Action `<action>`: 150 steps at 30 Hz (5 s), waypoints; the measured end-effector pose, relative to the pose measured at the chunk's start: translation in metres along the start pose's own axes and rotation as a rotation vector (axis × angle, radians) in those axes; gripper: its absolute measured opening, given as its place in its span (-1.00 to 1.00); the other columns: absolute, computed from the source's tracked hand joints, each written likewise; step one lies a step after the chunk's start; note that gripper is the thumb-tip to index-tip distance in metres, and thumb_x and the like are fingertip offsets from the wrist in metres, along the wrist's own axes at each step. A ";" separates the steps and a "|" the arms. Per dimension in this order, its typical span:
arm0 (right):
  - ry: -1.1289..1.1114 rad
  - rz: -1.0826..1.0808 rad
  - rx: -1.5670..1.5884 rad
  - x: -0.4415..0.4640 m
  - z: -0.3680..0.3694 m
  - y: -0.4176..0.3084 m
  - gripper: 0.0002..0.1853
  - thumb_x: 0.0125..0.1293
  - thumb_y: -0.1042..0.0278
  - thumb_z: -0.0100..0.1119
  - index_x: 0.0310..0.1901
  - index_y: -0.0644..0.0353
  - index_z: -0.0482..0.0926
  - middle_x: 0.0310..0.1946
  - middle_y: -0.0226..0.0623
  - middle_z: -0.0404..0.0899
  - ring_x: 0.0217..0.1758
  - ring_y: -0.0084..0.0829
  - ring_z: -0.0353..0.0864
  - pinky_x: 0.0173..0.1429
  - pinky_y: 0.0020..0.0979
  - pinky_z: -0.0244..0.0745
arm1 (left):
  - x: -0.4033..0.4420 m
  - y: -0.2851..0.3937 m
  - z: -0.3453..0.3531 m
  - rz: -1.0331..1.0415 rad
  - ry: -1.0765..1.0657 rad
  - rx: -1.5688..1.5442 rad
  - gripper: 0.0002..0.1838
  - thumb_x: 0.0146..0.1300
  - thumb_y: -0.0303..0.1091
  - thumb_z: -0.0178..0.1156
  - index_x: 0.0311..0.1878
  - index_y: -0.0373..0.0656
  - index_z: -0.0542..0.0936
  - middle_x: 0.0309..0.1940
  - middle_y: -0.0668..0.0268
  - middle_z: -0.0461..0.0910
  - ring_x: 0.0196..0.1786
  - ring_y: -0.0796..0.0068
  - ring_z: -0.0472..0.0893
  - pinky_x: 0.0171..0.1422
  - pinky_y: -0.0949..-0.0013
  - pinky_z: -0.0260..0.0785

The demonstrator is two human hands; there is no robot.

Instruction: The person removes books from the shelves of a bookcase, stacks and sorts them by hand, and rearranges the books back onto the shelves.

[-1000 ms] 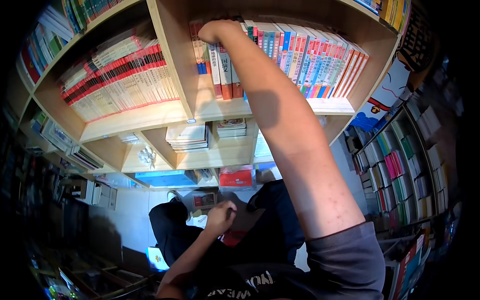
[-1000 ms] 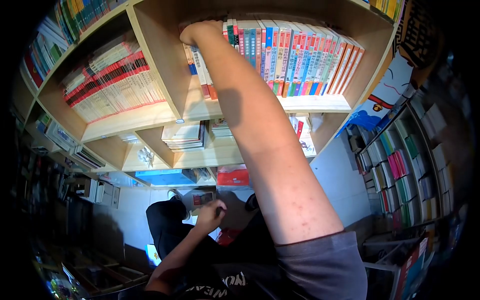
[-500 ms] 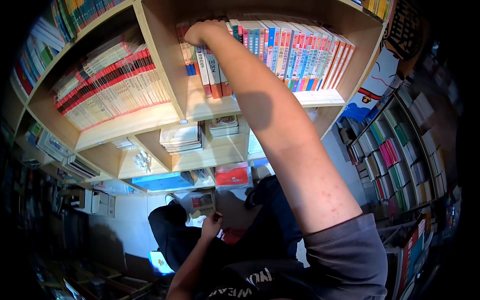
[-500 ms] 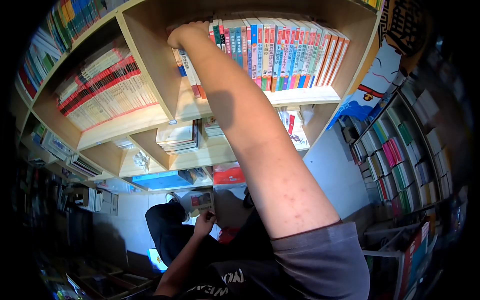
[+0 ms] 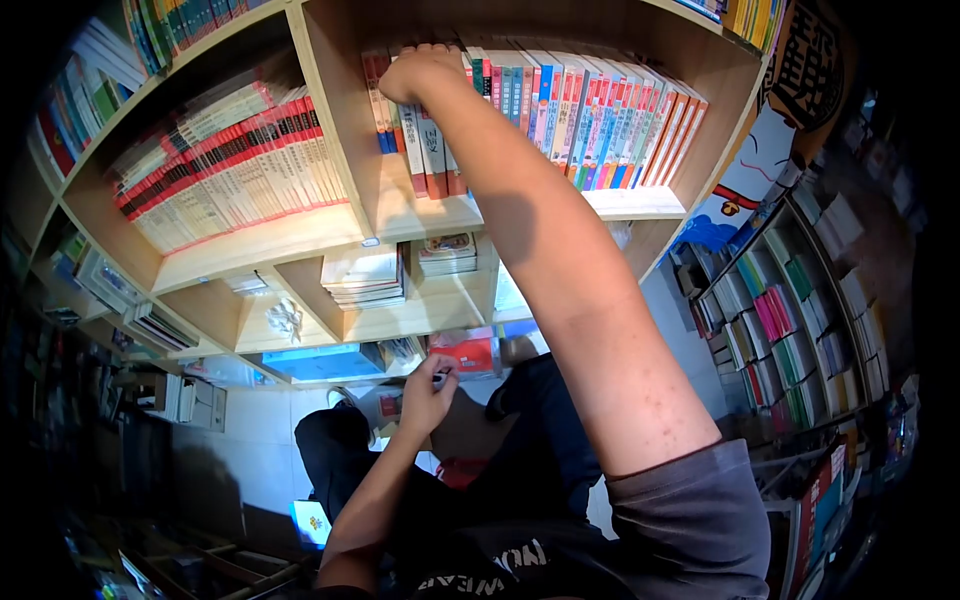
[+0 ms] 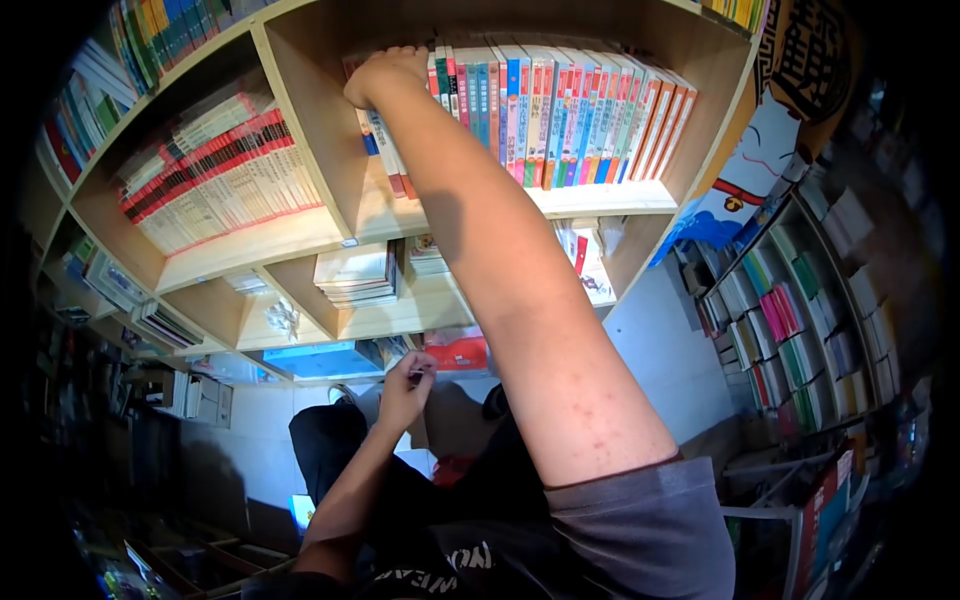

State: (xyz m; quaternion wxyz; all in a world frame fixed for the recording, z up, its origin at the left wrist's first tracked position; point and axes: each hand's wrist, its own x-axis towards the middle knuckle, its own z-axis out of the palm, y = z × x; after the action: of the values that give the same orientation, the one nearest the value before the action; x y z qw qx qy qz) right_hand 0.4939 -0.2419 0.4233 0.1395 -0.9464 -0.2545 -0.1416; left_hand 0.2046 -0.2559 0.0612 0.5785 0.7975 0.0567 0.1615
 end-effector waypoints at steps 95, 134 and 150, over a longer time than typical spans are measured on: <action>-1.309 1.242 1.708 -0.457 0.634 0.055 -0.50 0.34 0.55 0.08 0.33 0.31 0.40 0.19 -0.15 0.57 0.30 -0.13 0.54 0.46 -0.06 0.35 | -0.113 -0.160 -0.267 -0.337 0.438 -1.571 -0.42 0.59 -0.12 -0.09 0.43 -0.43 0.30 -0.46 0.37 0.39 -0.43 0.59 0.41 0.00 0.35 0.52; -1.037 0.217 1.283 -0.293 0.303 0.085 -0.56 0.50 0.12 0.16 0.27 0.18 0.50 0.05 -0.26 0.67 0.07 -0.47 0.65 0.15 -0.43 0.52 | -0.026 -0.184 -0.169 -0.900 0.108 -1.368 -0.68 0.49 -0.04 0.07 -0.01 -0.09 0.57 -0.67 0.56 0.07 -0.64 0.63 0.10 -0.54 0.48 -0.02; 0.948 -0.213 -0.100 -0.060 0.034 0.086 -0.41 0.09 0.05 0.43 0.10 0.19 0.53 -0.05 -0.15 0.55 0.13 -0.11 0.49 0.36 -0.04 0.27 | 0.003 -0.228 -0.121 -0.967 -0.145 -1.257 -0.68 0.45 0.02 0.11 -0.22 0.02 0.69 -0.73 0.57 0.04 -0.65 0.56 0.09 -0.46 0.37 0.12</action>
State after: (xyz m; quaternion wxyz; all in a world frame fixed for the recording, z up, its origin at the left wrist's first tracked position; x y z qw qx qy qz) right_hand 0.4959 -0.3290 0.3555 0.1790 -0.7521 -0.2512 -0.5824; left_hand 0.1901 -0.0713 -0.1189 0.9283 0.2174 0.2568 -0.1581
